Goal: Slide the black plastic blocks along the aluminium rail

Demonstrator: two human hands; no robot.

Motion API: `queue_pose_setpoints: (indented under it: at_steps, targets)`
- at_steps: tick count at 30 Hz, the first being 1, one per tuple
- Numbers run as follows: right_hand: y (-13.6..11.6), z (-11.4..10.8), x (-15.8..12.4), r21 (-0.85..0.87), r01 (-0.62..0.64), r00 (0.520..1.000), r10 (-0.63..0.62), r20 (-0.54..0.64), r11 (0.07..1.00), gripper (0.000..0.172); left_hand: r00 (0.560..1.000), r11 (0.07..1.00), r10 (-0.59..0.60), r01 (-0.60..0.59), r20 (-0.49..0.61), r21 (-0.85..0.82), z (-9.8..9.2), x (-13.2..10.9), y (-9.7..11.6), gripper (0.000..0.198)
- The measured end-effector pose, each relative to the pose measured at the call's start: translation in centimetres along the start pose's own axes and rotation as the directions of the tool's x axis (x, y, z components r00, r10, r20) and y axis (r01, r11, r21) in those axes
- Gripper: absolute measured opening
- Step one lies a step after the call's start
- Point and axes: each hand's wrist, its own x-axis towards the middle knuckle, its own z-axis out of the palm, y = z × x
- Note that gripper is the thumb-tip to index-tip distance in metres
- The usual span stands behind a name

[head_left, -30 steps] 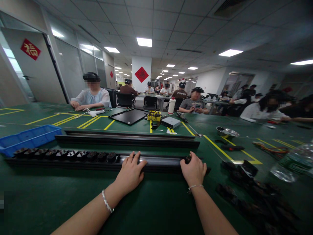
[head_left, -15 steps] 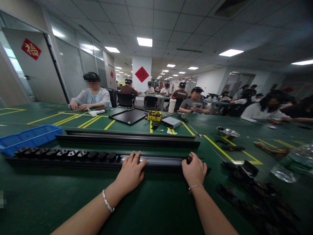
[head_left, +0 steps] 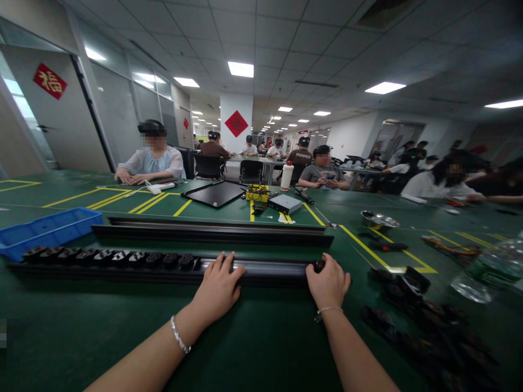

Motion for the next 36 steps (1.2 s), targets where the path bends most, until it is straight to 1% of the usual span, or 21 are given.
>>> queue_pose_setpoints:
  at_steps: [5,14,22,30,36]
  targets:
    - [-0.28,-0.24,-0.03,0.006,-0.020,1.000,0.020,0.018,1.000,0.052,1.000,1.000,-0.002,0.003,0.008,-0.004,-0.13,0.04,0.04,0.040]
    - [-0.24,-0.32,0.03,0.060,-0.022,1.000,0.021,0.009,0.998,0.050,1.000,1.000,-0.007,0.007,0.010,-0.016,-0.13,-0.01,0.04,0.040]
    - [-0.25,-0.56,0.15,0.046,-0.013,1.000,0.014,-0.019,0.999,0.047,1.000,1.000,-0.002,0.002,0.003,0.002,-0.08,0.00,0.09,0.039]
    - [-0.45,-0.76,0.15,0.032,-0.002,0.999,0.003,-0.039,0.999,0.047,1.000,1.000,-0.013,0.013,0.020,-0.002,-0.18,0.05,0.13,0.040]
    - [-0.19,-0.83,0.40,0.062,-0.049,0.999,0.050,-0.016,0.997,0.045,1.000,1.000,-0.010,0.010,0.018,-0.014,-0.12,0.02,0.02,0.040]
